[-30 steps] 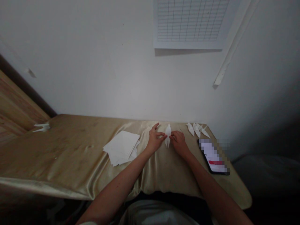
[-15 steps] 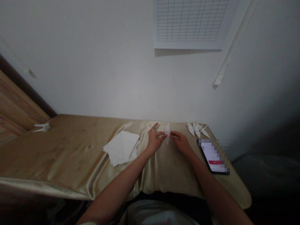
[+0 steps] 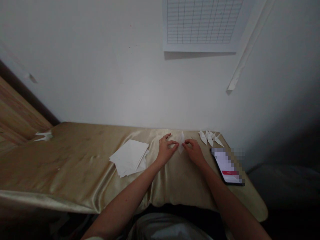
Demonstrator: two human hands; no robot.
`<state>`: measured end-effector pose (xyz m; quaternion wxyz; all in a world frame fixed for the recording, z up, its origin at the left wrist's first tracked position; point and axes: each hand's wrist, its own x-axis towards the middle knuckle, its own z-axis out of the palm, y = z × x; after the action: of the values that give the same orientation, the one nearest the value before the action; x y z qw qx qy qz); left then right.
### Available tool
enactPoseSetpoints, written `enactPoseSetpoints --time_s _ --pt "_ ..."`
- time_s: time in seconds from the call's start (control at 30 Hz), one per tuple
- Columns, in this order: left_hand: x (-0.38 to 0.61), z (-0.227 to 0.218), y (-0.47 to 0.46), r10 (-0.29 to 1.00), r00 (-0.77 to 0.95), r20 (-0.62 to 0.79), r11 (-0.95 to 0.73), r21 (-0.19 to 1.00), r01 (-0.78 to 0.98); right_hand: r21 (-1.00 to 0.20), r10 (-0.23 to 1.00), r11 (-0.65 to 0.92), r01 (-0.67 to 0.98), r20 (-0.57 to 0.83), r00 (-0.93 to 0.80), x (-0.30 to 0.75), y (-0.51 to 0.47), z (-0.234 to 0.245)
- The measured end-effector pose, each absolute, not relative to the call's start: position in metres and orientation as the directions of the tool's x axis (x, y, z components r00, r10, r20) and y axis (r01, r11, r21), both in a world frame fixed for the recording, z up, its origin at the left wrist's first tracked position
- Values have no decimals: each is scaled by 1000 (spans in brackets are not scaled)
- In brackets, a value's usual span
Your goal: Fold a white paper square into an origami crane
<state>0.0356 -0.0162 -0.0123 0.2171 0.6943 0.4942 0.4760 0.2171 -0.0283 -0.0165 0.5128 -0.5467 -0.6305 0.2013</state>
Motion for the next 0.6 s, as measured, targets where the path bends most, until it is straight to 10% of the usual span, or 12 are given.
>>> enactPoseSetpoints --time_s 0.6 --pt "39 -17 -14 898 65 434 -409 772 487 -848 903 319 424 407 135 209 -29 -21"
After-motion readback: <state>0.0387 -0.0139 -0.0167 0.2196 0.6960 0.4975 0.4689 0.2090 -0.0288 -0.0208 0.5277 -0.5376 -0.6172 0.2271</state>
